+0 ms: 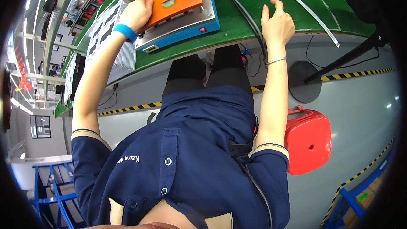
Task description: The recorder uses a heat press machine and a caliper to process and measure small electronic or hardware components.
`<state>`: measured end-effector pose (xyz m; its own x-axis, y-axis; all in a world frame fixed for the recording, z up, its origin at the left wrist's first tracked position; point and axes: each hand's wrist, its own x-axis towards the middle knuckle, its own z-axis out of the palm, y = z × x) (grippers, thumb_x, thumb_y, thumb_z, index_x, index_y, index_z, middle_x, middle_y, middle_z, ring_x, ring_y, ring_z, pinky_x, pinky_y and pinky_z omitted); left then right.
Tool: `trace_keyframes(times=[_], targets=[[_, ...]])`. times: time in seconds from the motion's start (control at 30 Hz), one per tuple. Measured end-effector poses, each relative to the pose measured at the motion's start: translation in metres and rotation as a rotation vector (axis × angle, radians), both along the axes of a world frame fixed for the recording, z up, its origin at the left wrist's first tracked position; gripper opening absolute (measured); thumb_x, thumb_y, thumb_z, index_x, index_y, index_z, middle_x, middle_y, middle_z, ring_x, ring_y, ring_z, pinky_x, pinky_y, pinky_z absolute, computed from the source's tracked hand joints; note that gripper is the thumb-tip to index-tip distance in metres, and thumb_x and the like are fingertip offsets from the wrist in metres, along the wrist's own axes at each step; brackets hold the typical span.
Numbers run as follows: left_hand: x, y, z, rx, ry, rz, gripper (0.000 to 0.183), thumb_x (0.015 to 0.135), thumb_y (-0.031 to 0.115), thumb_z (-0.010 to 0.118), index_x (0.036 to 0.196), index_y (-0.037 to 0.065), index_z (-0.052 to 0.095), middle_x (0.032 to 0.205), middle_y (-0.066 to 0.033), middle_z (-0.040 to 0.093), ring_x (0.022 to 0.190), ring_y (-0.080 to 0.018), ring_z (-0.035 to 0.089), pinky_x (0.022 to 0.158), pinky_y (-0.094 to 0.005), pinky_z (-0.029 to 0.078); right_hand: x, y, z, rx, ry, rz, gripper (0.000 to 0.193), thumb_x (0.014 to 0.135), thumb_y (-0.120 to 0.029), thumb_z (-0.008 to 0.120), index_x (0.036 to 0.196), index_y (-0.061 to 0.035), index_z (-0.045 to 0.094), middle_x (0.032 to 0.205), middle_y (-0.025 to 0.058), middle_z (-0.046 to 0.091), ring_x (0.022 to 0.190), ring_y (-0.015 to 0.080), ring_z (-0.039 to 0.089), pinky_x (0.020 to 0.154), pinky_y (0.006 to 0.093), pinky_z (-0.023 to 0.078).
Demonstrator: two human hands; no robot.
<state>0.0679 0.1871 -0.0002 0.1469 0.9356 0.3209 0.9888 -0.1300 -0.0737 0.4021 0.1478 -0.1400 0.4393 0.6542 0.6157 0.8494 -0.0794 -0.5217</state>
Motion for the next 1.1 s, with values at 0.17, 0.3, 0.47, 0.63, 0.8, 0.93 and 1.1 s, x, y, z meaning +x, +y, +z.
trace_keyframes(times=[0.17, 0.3, 0.47, 0.63, 0.8, 0.93, 1.1], targets=[[0.006, 0.002, 0.0, -0.016, 0.029, 0.06, 0.042, 0.093, 0.036, 0.044, 0.104, -0.003, 0.058, 0.094, -0.0283, 0.064, 0.092, -0.0424, 0.062, 0.083, -0.0481, 0.048, 0.0, 0.001, -0.002, 0.012, -0.044, 0.001, 0.025, 0.083, -0.035, 0.062, 0.1, -0.0168, 0.062, 0.067, 0.0119, 0.064, 0.07, 0.0302, 0.065, 0.06, 0.0414, 0.05], [0.009, 0.014, -0.002, 0.001, 0.062, 0.093, 0.041, 0.094, 0.034, 0.043, 0.107, -0.002, 0.059, 0.098, -0.028, 0.064, 0.097, -0.0419, 0.061, 0.088, -0.0465, 0.048, 0.0, 0.002, -0.002, 0.022, -0.084, -0.005, 0.025, 0.084, -0.036, 0.061, 0.099, -0.016, 0.063, 0.069, 0.0123, 0.066, 0.071, 0.0301, 0.066, 0.061, 0.0408, 0.051], [0.007, 0.023, 0.003, -0.018, 0.09, 0.146, 0.041, 0.092, 0.033, 0.045, 0.112, 0.0, 0.059, 0.105, -0.0245, 0.064, 0.102, -0.039, 0.061, 0.09, -0.0451, 0.047, 0.001, 0.001, -0.001, 0.016, -0.088, 0.004, 0.026, 0.083, -0.036, 0.061, 0.099, -0.0153, 0.064, 0.07, 0.0123, 0.067, 0.072, 0.0295, 0.066, 0.063, 0.04, 0.051], [0.002, 0.018, 0.01, -0.127, 0.17, 0.164, 0.043, 0.092, 0.034, 0.046, 0.116, -0.001, 0.055, 0.105, -0.0267, 0.063, 0.102, -0.0392, 0.061, 0.09, -0.0447, 0.047, -0.001, 0.001, -0.001, 0.026, -0.08, 0.006, 0.026, 0.082, -0.035, 0.062, 0.099, -0.0143, 0.064, 0.07, 0.0123, 0.067, 0.072, 0.0286, 0.066, 0.064, 0.0394, 0.051], [0.007, 0.02, 0.005, -0.056, 0.131, 0.087, 0.044, 0.094, 0.036, 0.044, 0.115, -0.001, 0.054, 0.107, -0.028, 0.062, 0.104, -0.0395, 0.06, 0.091, -0.0449, 0.046, -0.001, 0.002, -0.002, 0.037, -0.08, 0.006, 0.026, 0.082, -0.034, 0.062, 0.098, -0.0136, 0.064, 0.069, 0.0116, 0.066, 0.071, 0.0281, 0.066, 0.064, 0.0391, 0.051], [0.012, 0.027, 0.005, -0.051, 0.13, 0.111, 0.044, 0.093, 0.035, 0.044, 0.117, -0.001, 0.055, 0.107, -0.0276, 0.062, 0.105, -0.039, 0.059, 0.091, -0.0446, 0.047, -0.001, 0.002, -0.003, 0.04, -0.085, 0.0, 0.025, 0.082, -0.034, 0.062, 0.097, -0.0135, 0.064, 0.068, 0.0118, 0.066, 0.07, 0.028, 0.066, 0.063, 0.0394, 0.051], [0.014, 0.024, 0.015, -0.191, 0.207, 0.241, 0.042, 0.092, 0.031, 0.044, 0.114, -0.003, 0.057, 0.11, -0.0272, 0.061, 0.107, -0.0407, 0.058, 0.093, -0.0432, 0.046, -0.002, 0.002, -0.004, 0.064, -0.085, 0.015, 0.025, 0.082, -0.034, 0.062, 0.095, -0.0129, 0.064, 0.066, 0.0115, 0.066, 0.069, 0.0278, 0.066, 0.061, 0.039, 0.051]])
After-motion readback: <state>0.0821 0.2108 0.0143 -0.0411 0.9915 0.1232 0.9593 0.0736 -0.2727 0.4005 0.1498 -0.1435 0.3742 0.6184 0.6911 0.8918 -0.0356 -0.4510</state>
